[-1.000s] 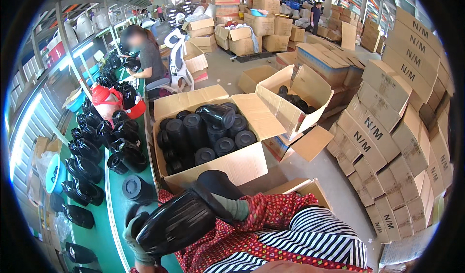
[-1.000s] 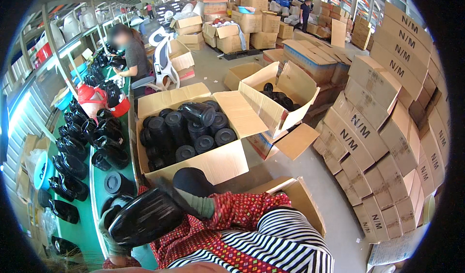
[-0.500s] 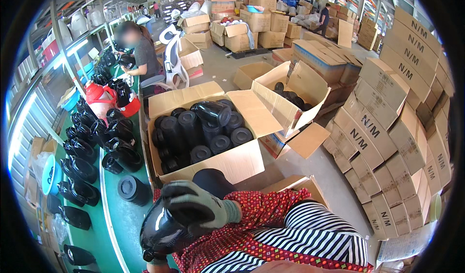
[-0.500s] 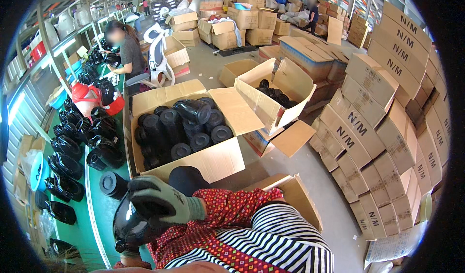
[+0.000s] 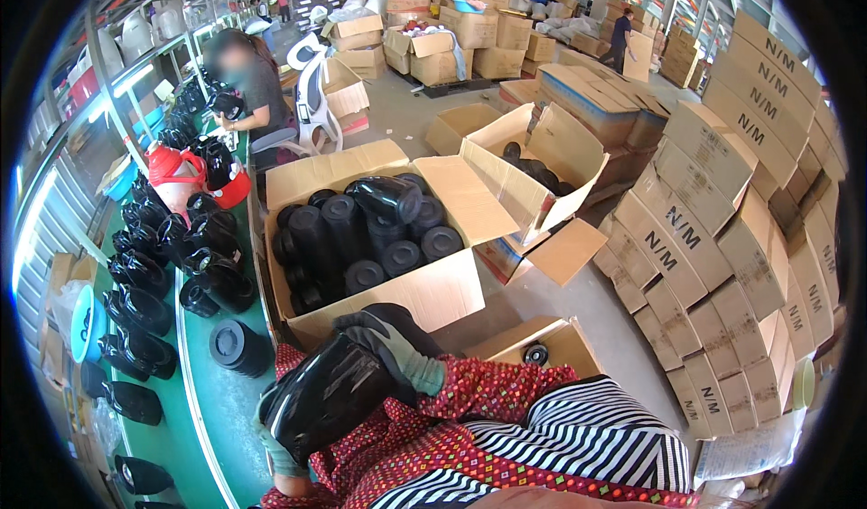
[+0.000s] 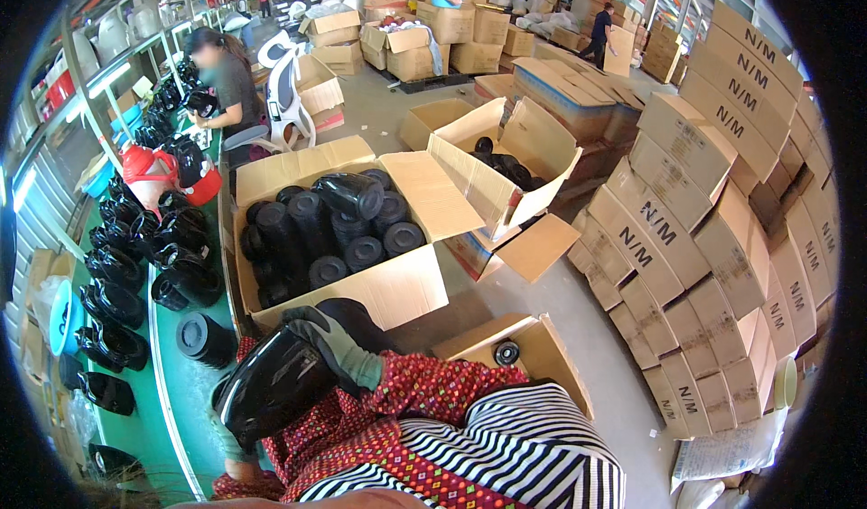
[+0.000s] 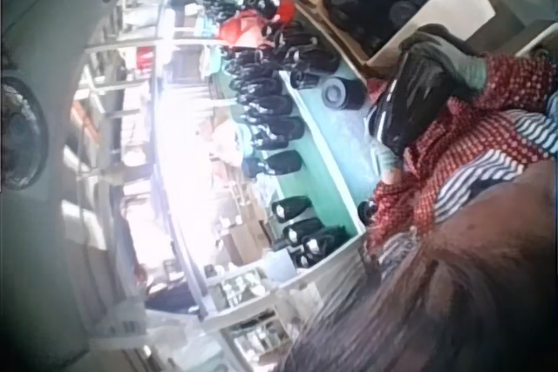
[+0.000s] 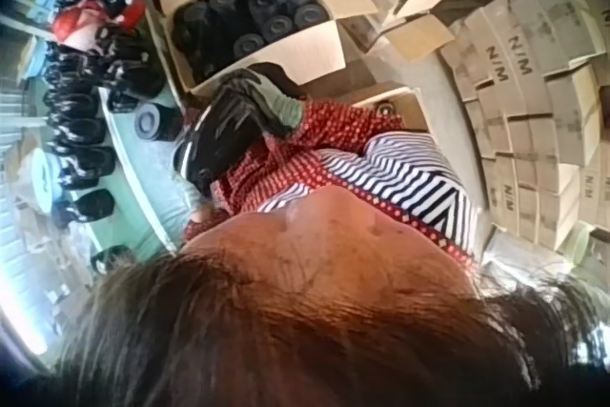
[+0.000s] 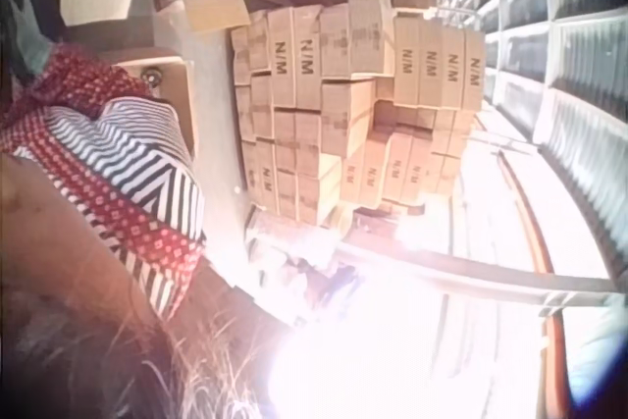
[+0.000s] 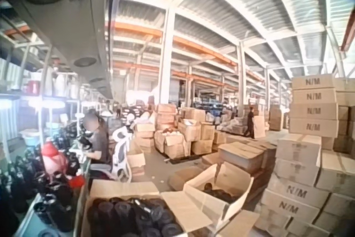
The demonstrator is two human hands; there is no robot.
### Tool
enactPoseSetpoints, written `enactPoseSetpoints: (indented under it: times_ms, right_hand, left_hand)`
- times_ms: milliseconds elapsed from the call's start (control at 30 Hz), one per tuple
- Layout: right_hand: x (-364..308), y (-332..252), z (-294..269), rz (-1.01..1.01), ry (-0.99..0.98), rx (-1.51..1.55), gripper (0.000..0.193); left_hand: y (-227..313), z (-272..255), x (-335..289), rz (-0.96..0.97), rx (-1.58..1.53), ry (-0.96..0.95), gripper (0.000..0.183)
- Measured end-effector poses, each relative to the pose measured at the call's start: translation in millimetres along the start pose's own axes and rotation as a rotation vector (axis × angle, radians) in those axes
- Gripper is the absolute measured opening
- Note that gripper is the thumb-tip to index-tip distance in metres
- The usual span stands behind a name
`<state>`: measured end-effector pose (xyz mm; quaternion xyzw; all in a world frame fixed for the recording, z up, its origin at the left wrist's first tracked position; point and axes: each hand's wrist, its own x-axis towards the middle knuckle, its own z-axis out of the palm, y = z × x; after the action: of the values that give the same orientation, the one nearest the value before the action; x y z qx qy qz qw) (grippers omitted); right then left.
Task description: The person repeatedly picks up black kettle bodies and lids from a table and a cardboard box, inserts a metal rod into the kettle, and secures the lid. The assembled kettles are placed back on the table. The process is repeated for multiple units.
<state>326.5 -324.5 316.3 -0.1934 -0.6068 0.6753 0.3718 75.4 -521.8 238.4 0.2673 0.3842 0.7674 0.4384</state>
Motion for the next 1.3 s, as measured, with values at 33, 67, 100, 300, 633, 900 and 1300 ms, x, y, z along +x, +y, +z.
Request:
enactPoseSetpoints:
  times_ms: [33, 67, 100, 300, 633, 900, 1300]
  right_hand:
    - [8, 10, -7, -0.029, -0.026, -0.048, 0.037]
    - [20, 22, -10, 0.0, -0.07, 0.129, 0.036]
    - [32, 33, -12, 0.035, -0.109, 0.3, 0.034]
    - [129, 41, -45, -0.575, -0.755, -0.676, 0.042]
    - [135, 112, 61, 0.294, -1.053, -0.926, 0.054]
    - [125, 134, 48, -0.29, -1.006, -1.01, 0.043]
    - [149, 13, 67, -0.257, -0.62, -0.38, 0.031]
  left_hand:
    - [-22, -13, -6, 0.05, 0.187, 0.042, 0.062]
    - [-40, -28, -16, 0.099, 0.391, 0.105, 0.065]
    - [-58, -42, -26, 0.14, 0.584, 0.176, 0.068]
    - [-35, -6, -62, -0.16, 1.244, -0.242, 0.066]
    - [43, -55, -46, 0.058, 1.621, 0.338, 0.093]
    - [-18, -194, -63, -0.169, 1.276, 0.256, 0.075]
    - [127, 14, -16, 0.015, 1.424, 0.217, 0.055]
